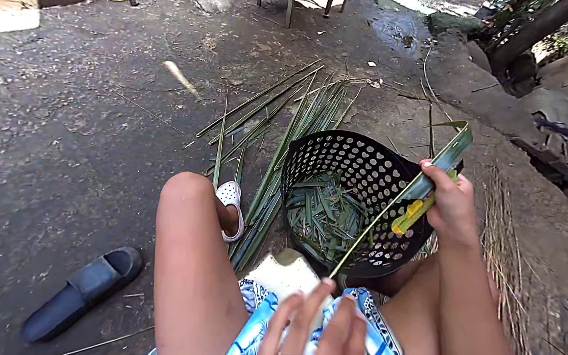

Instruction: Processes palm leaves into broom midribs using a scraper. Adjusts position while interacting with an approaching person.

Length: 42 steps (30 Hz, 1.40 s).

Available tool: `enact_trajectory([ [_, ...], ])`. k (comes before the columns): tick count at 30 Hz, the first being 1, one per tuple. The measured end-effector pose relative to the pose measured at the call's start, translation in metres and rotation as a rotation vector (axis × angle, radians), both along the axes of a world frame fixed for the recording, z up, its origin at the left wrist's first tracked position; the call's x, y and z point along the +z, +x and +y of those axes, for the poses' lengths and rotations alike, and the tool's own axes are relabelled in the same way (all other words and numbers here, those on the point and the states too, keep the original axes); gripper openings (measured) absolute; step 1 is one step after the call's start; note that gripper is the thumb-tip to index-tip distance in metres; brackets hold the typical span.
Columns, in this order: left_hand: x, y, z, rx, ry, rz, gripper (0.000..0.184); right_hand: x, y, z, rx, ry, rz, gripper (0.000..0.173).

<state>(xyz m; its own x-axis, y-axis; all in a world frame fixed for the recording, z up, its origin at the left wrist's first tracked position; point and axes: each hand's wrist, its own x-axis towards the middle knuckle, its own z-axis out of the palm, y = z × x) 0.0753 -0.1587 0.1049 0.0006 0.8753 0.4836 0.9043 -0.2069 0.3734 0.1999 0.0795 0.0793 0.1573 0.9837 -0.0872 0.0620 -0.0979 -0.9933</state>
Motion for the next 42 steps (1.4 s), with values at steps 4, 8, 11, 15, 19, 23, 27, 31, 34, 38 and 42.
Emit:
enact_trajectory([
  [4,-0.001,-0.033,-0.014,0.148,-0.49,-0.057,0.018,-0.002,-0.002,-0.002,-0.027,-0.029,-0.045,0.007],
  [8,-0.006,-0.038,-0.013,0.151,-0.503,-0.277,0.02,-0.021,0.0,-0.016,0.068,0.072,-0.138,0.046],
  [11,-0.01,-0.04,-0.003,0.143,-0.453,-0.342,0.019,-0.021,-0.002,-0.051,0.193,0.207,-0.06,0.037],
  [15,-0.015,-0.037,0.007,0.171,-0.365,-0.288,0.018,-0.013,-0.001,-0.106,0.653,0.304,-0.05,0.029],
  [19,-0.018,-0.028,0.015,0.227,-0.188,-0.134,0.015,-0.017,-0.003,-0.127,0.921,0.034,0.042,0.021],
  [23,-0.025,-0.019,0.018,0.234,-0.083,-0.033,0.013,-0.021,-0.013,-0.126,0.887,-0.086,0.19,0.02],
  [27,-0.028,-0.016,0.021,0.246,-0.008,0.04,0.012,-0.016,-0.02,-0.12,0.875,-0.092,0.237,0.014],
  [31,-0.028,-0.017,0.027,0.265,0.039,0.076,0.012,-0.012,-0.015,-0.109,0.936,-0.084,0.241,0.017],
  [34,-0.028,-0.017,0.029,0.271,0.03,0.053,0.013,-0.008,-0.015,-0.105,0.754,-0.06,0.204,0.014],
  [38,-0.025,-0.018,0.028,0.266,-0.045,-0.054,0.014,-0.006,-0.011,-0.101,0.674,-0.062,0.254,0.017],
  [42,-0.027,-0.016,0.028,0.247,-0.075,-0.095,0.014,-0.007,-0.016,-0.11,0.811,-0.156,0.262,0.016],
])
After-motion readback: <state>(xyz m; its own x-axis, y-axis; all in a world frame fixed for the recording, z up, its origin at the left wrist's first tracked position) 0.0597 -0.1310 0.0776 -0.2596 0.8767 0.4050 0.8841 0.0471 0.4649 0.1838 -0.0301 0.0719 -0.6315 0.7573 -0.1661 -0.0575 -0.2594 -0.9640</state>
